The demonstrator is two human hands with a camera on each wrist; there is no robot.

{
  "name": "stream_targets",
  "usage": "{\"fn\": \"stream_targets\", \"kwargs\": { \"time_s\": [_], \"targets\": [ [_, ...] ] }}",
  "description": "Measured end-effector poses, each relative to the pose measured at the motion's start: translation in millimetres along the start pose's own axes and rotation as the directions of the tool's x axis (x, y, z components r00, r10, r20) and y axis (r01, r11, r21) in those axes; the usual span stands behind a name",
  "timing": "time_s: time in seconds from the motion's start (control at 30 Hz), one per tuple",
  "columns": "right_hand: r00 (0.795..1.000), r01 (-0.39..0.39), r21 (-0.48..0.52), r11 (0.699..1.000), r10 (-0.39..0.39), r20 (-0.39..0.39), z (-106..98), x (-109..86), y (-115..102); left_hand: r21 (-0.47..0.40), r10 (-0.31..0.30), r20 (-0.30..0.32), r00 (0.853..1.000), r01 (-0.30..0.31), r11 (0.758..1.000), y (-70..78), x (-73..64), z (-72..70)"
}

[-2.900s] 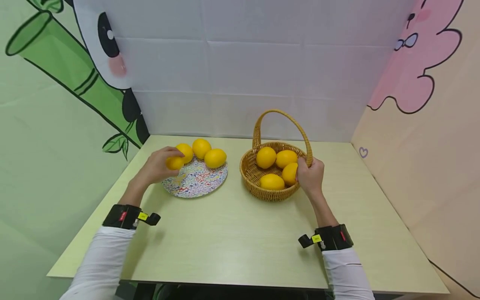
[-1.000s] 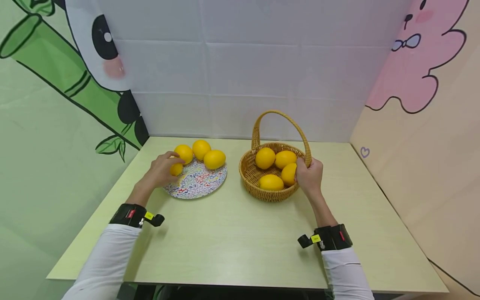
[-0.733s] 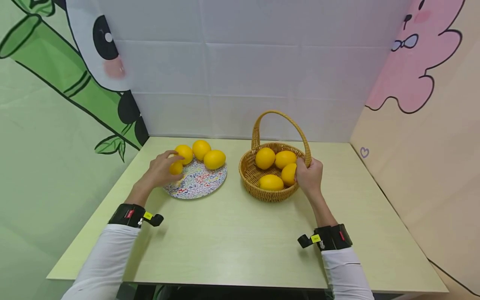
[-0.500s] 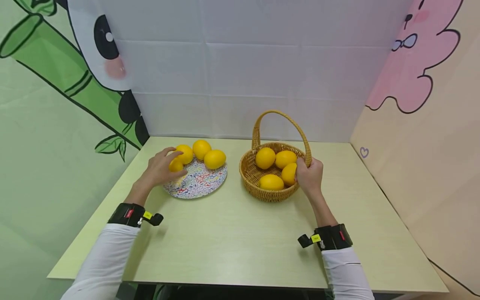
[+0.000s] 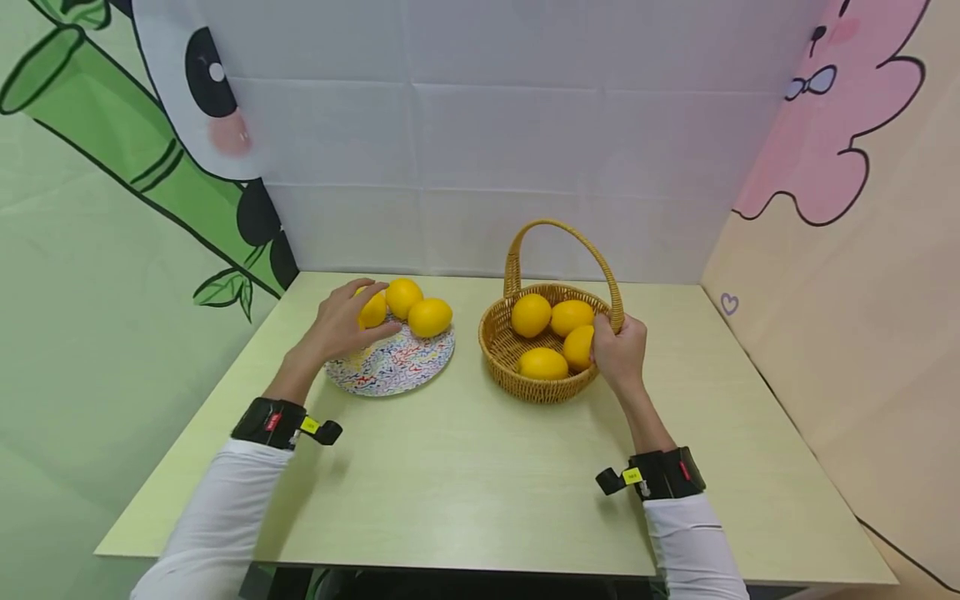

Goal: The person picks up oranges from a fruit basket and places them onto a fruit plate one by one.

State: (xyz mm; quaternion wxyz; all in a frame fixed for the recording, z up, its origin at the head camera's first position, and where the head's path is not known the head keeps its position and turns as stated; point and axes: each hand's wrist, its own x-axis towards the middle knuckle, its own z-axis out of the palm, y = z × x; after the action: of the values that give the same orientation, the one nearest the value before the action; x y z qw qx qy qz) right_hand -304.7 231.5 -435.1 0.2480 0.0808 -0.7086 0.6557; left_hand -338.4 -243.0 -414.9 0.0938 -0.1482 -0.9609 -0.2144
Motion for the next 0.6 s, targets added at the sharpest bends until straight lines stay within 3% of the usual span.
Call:
{"fn": "stream_targets", "kwargs": {
  "time_s": [0.23, 0.4, 0.6],
  "targets": [
    [1.000, 0.000, 0.003, 1.000, 0.000, 0.002, 0, 0.1, 0, -0.036, 0.061, 0.076, 0.995, -0.058, 0.998, 35.7, 4.1, -1.5],
    [1.000, 0.000, 0.000, 1.000, 0.000, 0.005, 0, 0.7, 1, -0.065, 0.114, 0.093, 0.989, -0.108, 0.992, 60.5, 8.1, 2.5],
    [1.000, 0.001, 0.004, 1.000, -0.001, 0.000, 0, 1.2, -2, -0.094, 0.175, 0.141, 0.974, -0.163, 0.982, 90.8, 15.1, 4.5]
  ]
}}
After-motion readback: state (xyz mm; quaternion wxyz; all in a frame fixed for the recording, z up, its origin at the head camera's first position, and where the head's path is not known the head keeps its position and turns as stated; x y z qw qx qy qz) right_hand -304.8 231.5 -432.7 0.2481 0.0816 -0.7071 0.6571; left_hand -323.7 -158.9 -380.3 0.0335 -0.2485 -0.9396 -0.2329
